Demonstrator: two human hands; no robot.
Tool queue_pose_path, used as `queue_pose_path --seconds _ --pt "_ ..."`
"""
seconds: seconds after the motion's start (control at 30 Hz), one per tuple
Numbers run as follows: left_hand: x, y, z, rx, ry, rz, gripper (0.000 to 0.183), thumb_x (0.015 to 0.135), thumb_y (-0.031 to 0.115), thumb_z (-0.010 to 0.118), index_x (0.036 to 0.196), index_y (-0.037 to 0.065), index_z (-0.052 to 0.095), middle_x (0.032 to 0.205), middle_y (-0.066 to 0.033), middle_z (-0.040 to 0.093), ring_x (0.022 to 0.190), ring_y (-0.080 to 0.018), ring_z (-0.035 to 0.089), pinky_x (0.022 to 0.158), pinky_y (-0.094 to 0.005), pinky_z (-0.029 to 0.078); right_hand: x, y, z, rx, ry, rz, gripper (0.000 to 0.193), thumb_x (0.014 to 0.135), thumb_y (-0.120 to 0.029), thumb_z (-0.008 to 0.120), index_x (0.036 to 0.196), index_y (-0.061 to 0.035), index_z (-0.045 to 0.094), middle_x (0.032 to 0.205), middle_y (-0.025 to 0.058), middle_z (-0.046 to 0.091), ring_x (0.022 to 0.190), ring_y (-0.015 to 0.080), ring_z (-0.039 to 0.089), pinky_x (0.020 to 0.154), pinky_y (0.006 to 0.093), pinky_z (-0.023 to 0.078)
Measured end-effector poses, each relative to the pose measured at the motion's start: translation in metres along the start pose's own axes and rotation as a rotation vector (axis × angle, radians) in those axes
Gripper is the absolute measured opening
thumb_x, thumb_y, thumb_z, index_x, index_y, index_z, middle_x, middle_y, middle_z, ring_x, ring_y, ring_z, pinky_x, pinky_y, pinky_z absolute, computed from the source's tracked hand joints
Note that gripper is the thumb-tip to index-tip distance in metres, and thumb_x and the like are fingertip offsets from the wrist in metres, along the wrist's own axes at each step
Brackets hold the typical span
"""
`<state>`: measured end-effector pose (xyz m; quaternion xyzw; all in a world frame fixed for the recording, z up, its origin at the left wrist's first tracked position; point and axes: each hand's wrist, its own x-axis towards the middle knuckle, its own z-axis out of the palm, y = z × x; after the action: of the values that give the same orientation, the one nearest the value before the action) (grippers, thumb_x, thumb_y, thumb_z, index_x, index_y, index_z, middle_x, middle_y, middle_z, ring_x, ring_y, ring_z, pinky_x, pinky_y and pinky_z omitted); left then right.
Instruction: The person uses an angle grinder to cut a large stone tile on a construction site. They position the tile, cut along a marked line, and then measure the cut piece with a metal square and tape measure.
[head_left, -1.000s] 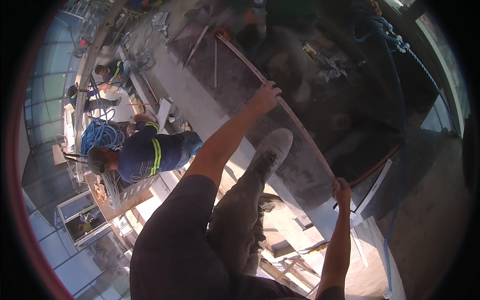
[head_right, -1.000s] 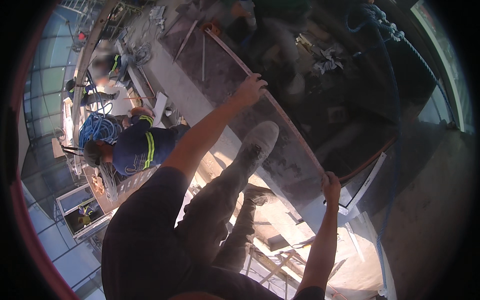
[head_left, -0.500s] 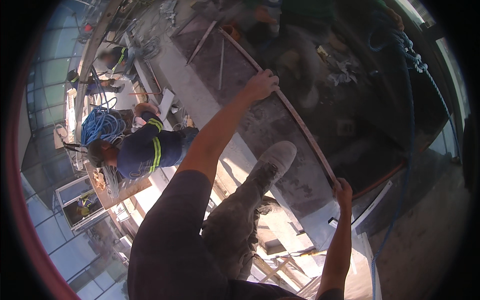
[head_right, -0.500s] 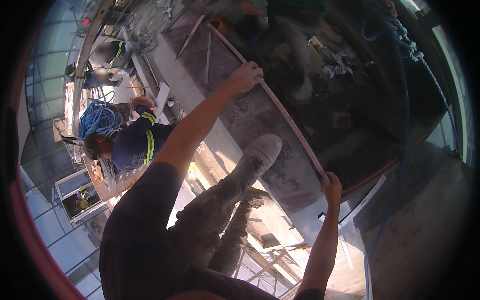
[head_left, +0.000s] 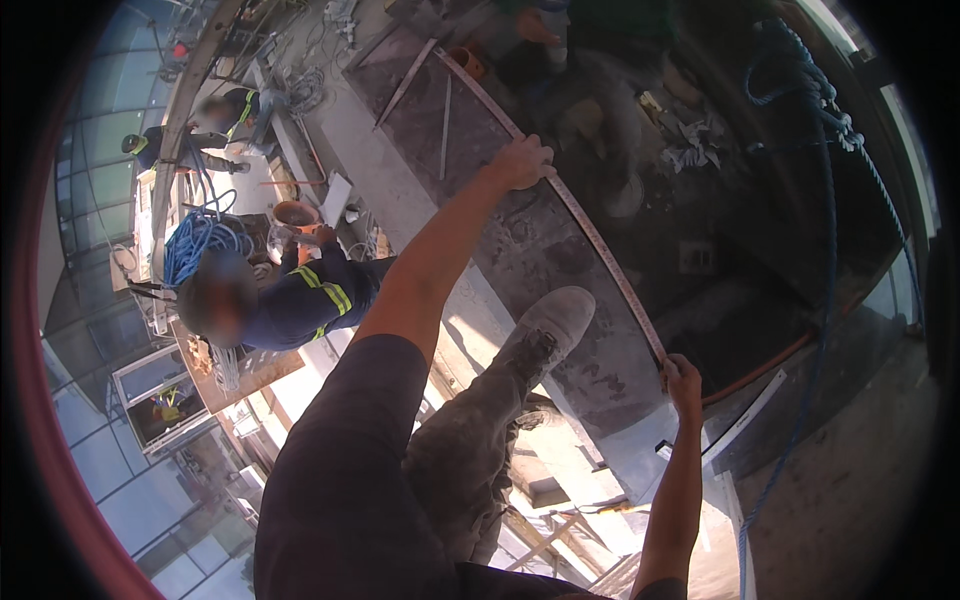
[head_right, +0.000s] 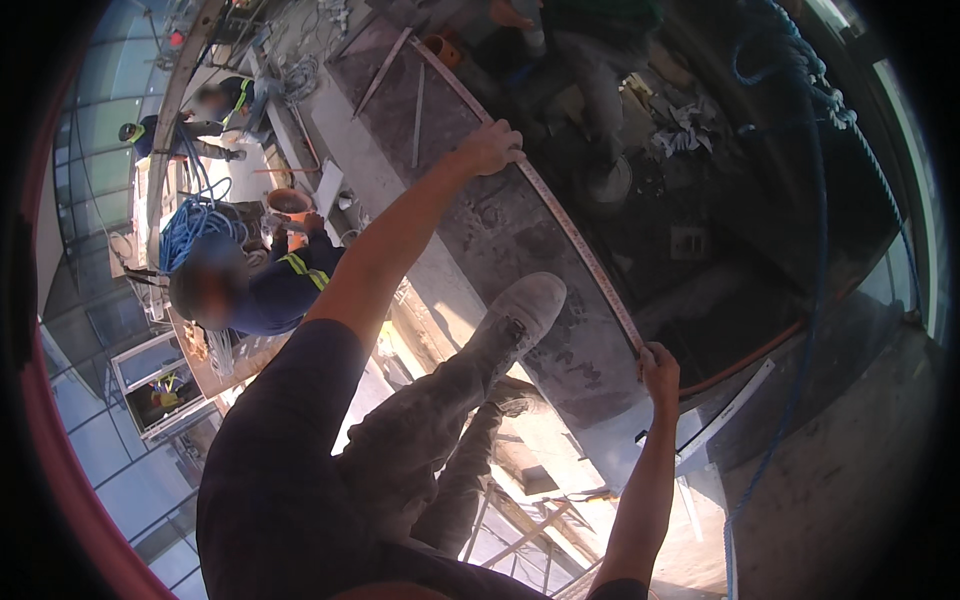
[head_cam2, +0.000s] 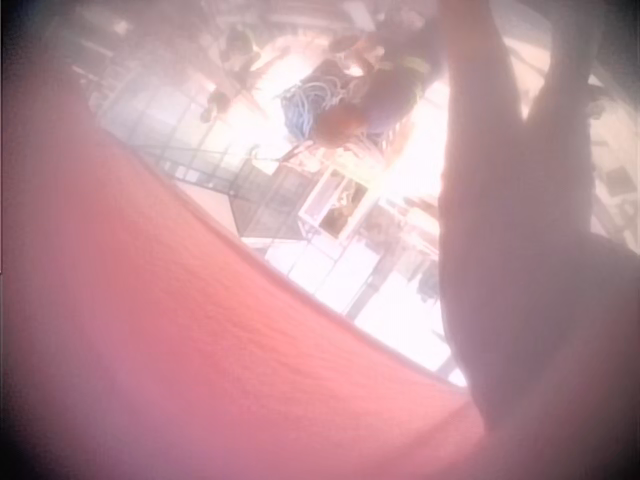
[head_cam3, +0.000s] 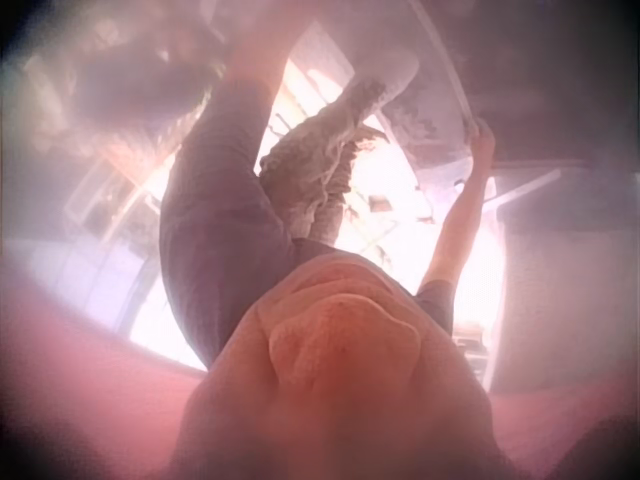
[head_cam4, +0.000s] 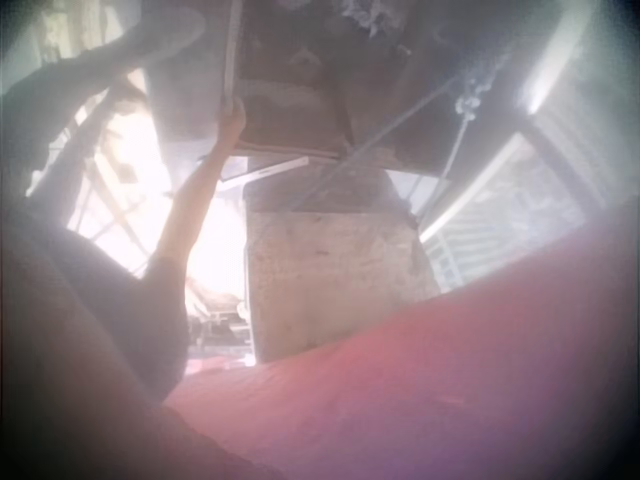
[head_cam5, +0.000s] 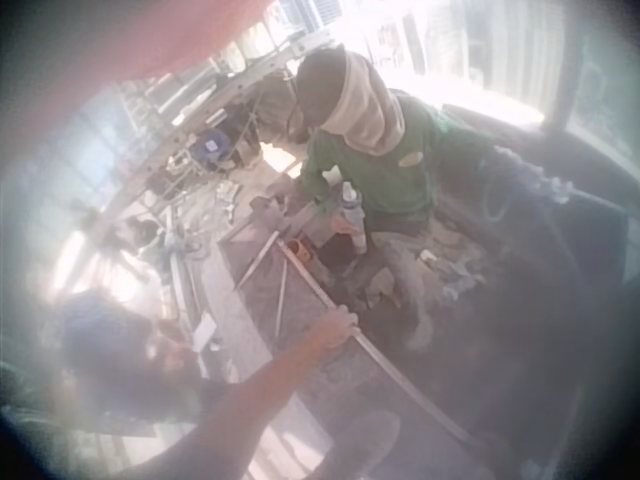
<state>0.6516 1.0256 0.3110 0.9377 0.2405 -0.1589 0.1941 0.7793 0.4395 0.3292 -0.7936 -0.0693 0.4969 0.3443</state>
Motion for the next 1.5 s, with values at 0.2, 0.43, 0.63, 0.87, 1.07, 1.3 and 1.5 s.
queue_pose_path --seconds 0.2,0.43,0.63,0.87,1.07,1.3,1.5 --pt "-0.004 0.003 -0.004 -0.012 -0.027 -0.042 0.038 0.104 0.041 0.072 0.130 0.012 0.073 0.138 -0.0174 0.061 0.137 -0.0423 0.053 0.117 -0.0520 0.047 -0.003 -0.008 0.004 0.004 0.023 0.024 0.020 0.105 -0.014 0.066 0.109 0.0017 0.077 0.074 0.0051 0.067 0.060 0.0110 0.062 0.055 0.0321 0.050" --pt "-0.012 -0.003 -0.003 -0.127 0.080 -0.019 0.037 0.103 0.036 0.074 0.127 0.009 0.073 0.140 -0.0183 0.060 0.140 -0.0415 0.053 0.119 -0.0503 0.046 0.000 -0.005 0.005 -0.057 0.031 -0.063 0.021 0.106 -0.015 0.065 0.108 0.0025 0.077 0.074 0.0046 0.067 0.061 0.0123 0.063 0.055 0.0330 0.050" --pt "-0.014 0.008 -0.004 -0.438 0.526 -0.159 0.034 0.103 0.024 0.073 0.130 0.003 0.068 0.132 -0.0193 0.066 0.123 -0.0435 0.065 0.110 -0.0502 0.053 -0.006 -0.016 0.004 -0.198 0.085 -0.059 0.022 0.107 -0.015 0.064 0.112 0.0021 0.078 0.076 0.0044 0.066 0.061 0.0116 0.062 0.056 0.0319 0.049" --pt "0.035 -0.054 -0.141 -1.665 0.688 -0.609 0.052 0.100 0.003 0.064 0.150 0.002 0.050 0.112 -0.0197 0.072 0.091 -0.0261 0.075 0.081 -0.0422 0.065 -0.030 -0.004 0.001 -0.033 0.152 -0.036 0.021 0.109 -0.013 0.064 0.114 0.0025 0.076 0.076 0.0008 0.063 0.060 0.0076 0.057 0.053 0.0299 0.043" --pt "0.025 -0.070 -0.213 -1.055 0.792 -0.347 0.066 0.096 0.002 0.067 0.160 0.010 0.050 0.106 -0.0196 0.074 0.087 -0.0235 0.076 0.072 -0.0379 0.064 -0.039 -0.005 0.012 -0.054 0.181 -0.014 0.025 0.108 -0.018 0.064 0.117 0.0015 0.078 0.084 0.0072 0.068 0.066 0.0133 0.065 0.060 0.0353 0.050" --pt "-0.065 -0.049 -0.080 -0.739 0.589 -0.361 0.032 0.101 0.012 0.070 0.131 0.003 0.076 0.114 -0.0137 0.076 0.099 -0.0252 0.075 0.091 -0.0339 0.061 -0.051 0.002 0.010 -0.030 0.180 -0.060 0.022 0.109 -0.014 0.064 0.116 0.0027 0.077 0.086 0.0049 0.065 0.064 0.0107 0.062 0.056 0.0326 0.047" --pt "-0.153 0.020 0.053 -0.426 0.353 -0.372 0.073 0.093 0.026 0.079 0.156 0.000 0.052 0.162 -0.0295 0.046 0.152 -0.0473 0.043 0.124 -0.0538 0.039 -0.057 0.011 0.003 0.029 0.154 -0.065 0.019 0.109 -0.012 0.065 0.116 0.0026 0.076 0.080 0.0030 0.063 0.060 0.0087 0.059 0.051 0.0300 0.044"
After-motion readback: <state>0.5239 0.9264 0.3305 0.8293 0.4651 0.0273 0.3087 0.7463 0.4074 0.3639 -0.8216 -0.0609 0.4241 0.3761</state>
